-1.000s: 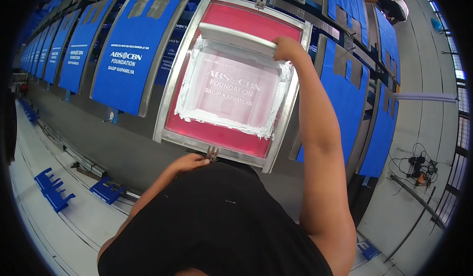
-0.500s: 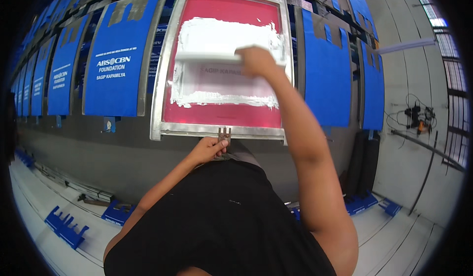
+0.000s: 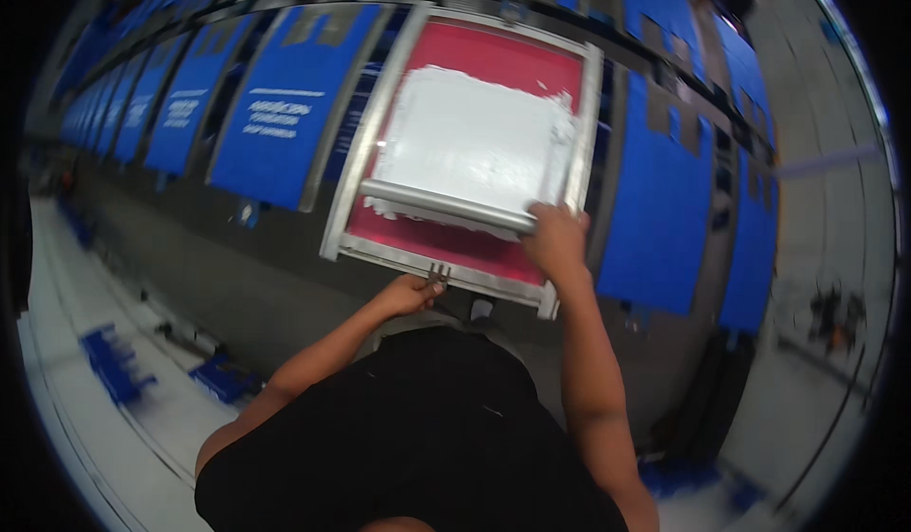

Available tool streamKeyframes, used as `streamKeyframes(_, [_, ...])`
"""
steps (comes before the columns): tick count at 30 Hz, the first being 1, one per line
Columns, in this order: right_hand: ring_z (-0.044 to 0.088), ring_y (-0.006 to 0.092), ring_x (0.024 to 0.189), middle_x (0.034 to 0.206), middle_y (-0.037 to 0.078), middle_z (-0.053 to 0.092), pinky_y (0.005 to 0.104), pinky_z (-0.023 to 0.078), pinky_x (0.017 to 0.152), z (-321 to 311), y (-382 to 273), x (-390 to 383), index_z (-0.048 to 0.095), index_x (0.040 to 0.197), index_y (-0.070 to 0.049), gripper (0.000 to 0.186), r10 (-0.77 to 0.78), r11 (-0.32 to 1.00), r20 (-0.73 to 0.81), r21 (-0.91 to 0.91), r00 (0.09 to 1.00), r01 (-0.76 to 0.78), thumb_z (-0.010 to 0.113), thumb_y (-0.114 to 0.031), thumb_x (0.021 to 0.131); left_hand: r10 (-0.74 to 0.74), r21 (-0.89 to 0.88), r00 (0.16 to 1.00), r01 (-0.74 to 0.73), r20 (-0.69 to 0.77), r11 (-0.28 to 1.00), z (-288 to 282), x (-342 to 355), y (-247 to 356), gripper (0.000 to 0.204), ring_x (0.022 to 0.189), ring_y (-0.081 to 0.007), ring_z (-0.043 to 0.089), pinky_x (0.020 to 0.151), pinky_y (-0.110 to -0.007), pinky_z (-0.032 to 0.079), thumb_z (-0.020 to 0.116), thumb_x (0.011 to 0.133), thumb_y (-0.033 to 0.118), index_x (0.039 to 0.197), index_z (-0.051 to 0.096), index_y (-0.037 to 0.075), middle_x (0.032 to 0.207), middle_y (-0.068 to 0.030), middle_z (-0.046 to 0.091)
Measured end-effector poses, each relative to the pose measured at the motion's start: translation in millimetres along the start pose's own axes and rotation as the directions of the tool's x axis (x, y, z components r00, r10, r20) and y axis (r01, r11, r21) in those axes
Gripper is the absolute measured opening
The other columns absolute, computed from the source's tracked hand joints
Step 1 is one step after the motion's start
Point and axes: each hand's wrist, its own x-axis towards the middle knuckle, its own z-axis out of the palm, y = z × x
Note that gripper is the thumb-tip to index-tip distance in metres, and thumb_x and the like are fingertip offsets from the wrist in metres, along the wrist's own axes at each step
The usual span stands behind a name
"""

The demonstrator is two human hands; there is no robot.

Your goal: The person is applying white ink to a screen printing frame using a squeegee at a printing station.

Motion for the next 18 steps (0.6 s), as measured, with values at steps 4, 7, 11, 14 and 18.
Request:
streamKeyframes(4, [0.067, 0.025, 0.082, 0.085, 0.013, 0.07, 0.0364, 0.048, 0.078, 30, 65, 9, 0.07, 0.091, -0.004, 0.029, -0.012, 0.851, -0.051, 0.525, 0.999, 0.038, 0.077, -0.021, 0.069, 0.092, 0.482, 0.988, -0.023, -0.121, 0.876, -23, -18, 40, 0.065, 0.074, -0.0405, 0.063, 0.069, -0.049, 0.049, 0.05, 0.086, 0.063, 0.073, 0.069, 0.002, 0.073, -0.0212, 0.064])
streamKeyframes(7, [0.064, 0.0133, 0.079, 0.08, 0.009, 0.069, 0.0288, 0.049, 0.074, 38, 82, 25, 0.069, 0.092, 0.002, 0.03, -0.017, 0.706, -0.065, 0.706, 0.998, 0.058, 0.078, -0.013, 0.069, 0.174, 0.189, 0.772, -0.072, -0.611, 0.979, -65, -33, 69, 0.053, 0.07, -0.0395, 0.062, 0.062, -0.048, 0.046, 0.059, 0.086, 0.052, 0.074, 0.063, 0.0, 0.068, -0.0218, 0.061])
streamKeyframes(11, [0.061, 0.0128, 0.074, 0.08, 0.007, 0.069, 0.0274, 0.047, 0.07, 44, 89, 49, 0.07, 0.094, 0.003, 0.029, 0.085, 0.497, 0.12, 0.855, 0.989, -0.146, 0.077, -0.016, 0.073, 0.36, 0.395, 0.41, 0.001, -0.838, 0.919, -154, 6, 39, 0.046, 0.092, -0.0385, 0.063, 0.079, -0.048, 0.047, 0.059, 0.089, 0.045, 0.101, 0.065, 0.0, 0.093, -0.0222, 0.066])
streamKeyframes(14, [0.061, 0.0137, 0.084, 0.091, 0.004, 0.067, 0.0274, 0.046, 0.079, 50, 78, 60, 0.067, 0.104, 0.003, 0.037, 0.084, 0.372, 0.195, 0.904, 0.977, -0.212, 0.078, -0.013, 0.073, 0.122, 0.142, 0.675, -0.026, -0.728, 0.989, -187, 40, -2, 0.06, 0.115, -0.0362, 0.057, 0.097, -0.04, 0.044, 0.054, 0.094, 0.044, 0.138, 0.044, 0.005, 0.125, -0.0216, 0.059])
streamKeyframes(18, [0.061, 0.0148, 0.085, 0.092, 0.005, 0.068, 0.028, 0.046, 0.08, 68, 100, 49, 0.067, 0.103, 0.002, 0.036, 0.169, 0.311, 0.14, 0.932, 0.976, -0.187, 0.078, -0.012, 0.071, 0.195, 0.019, 0.642, -0.27, -0.741, 0.963, -164, 56, 7, 0.055, 0.118, -0.0371, 0.055, 0.097, -0.038, 0.043, 0.058, 0.092, 0.042, 0.131, 0.051, 0.004, 0.125, -0.0247, 0.058])
